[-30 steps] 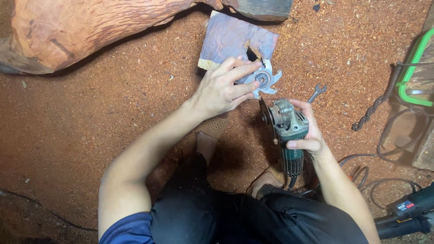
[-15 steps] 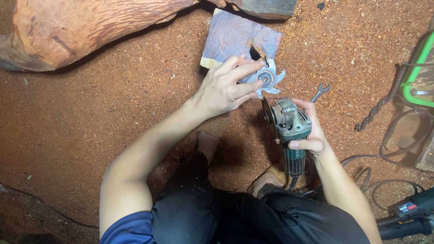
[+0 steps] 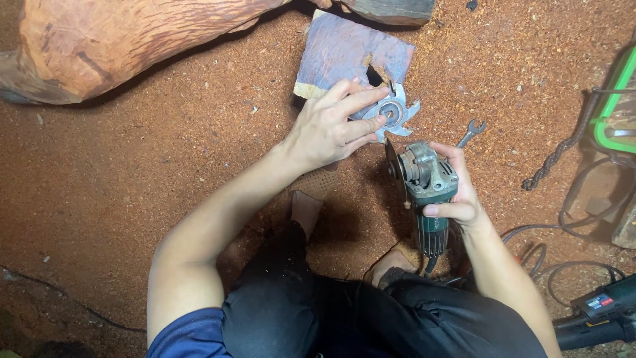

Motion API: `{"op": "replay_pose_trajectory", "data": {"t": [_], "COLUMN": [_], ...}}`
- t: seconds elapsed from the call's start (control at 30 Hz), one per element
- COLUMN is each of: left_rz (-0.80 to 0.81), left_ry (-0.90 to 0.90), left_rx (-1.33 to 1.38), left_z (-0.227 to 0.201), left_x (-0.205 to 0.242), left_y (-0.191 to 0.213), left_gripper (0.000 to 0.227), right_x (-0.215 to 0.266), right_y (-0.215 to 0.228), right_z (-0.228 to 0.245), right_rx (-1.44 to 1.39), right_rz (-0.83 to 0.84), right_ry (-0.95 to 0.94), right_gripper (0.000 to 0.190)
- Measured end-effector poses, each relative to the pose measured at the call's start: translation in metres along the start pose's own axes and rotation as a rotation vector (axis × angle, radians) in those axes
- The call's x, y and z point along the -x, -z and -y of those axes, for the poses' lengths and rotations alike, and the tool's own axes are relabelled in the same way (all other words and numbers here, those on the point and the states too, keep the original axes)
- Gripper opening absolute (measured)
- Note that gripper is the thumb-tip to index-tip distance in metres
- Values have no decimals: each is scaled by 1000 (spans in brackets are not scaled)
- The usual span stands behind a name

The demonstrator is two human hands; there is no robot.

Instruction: Grinding the teeth of a star-shaped metal woodworking cutter head using a handheld angle grinder.

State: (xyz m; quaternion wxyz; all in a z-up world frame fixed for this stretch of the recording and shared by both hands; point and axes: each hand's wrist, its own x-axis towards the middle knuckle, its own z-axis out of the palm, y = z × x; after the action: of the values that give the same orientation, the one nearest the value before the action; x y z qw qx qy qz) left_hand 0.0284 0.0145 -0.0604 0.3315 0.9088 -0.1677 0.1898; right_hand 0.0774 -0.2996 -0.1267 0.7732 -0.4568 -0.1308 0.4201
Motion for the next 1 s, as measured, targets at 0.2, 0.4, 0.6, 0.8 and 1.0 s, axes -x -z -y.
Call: {"op": "replay_pose_trajectory", "data": {"t": [0.2, 0.4, 0.6, 0.8, 1.0], "left_rz": [5, 2, 8, -1, 1], "left_ry": [4, 2, 8, -1, 5], "left_rx": [2, -3, -7, -9, -14], "left_z": [-5, -4, -6, -5, -7], "left_x": [-5, -4, -5, -3, -5], "left_y": [6, 4, 6, 4, 6], "left_gripper": [14, 16, 15, 16, 16], "right_x": [-1, 0, -2, -2, 1], "right_y": [-7, -12, -5, 2, 3], "right_z": [6, 8, 5, -1, -1], "right_rx": [12, -11, 12, 23, 18], "right_rz": [4, -10, -7, 5, 10], "right_ry": [15, 11, 4, 4, 1], "right_gripper": [111, 112, 112, 113, 112]}}
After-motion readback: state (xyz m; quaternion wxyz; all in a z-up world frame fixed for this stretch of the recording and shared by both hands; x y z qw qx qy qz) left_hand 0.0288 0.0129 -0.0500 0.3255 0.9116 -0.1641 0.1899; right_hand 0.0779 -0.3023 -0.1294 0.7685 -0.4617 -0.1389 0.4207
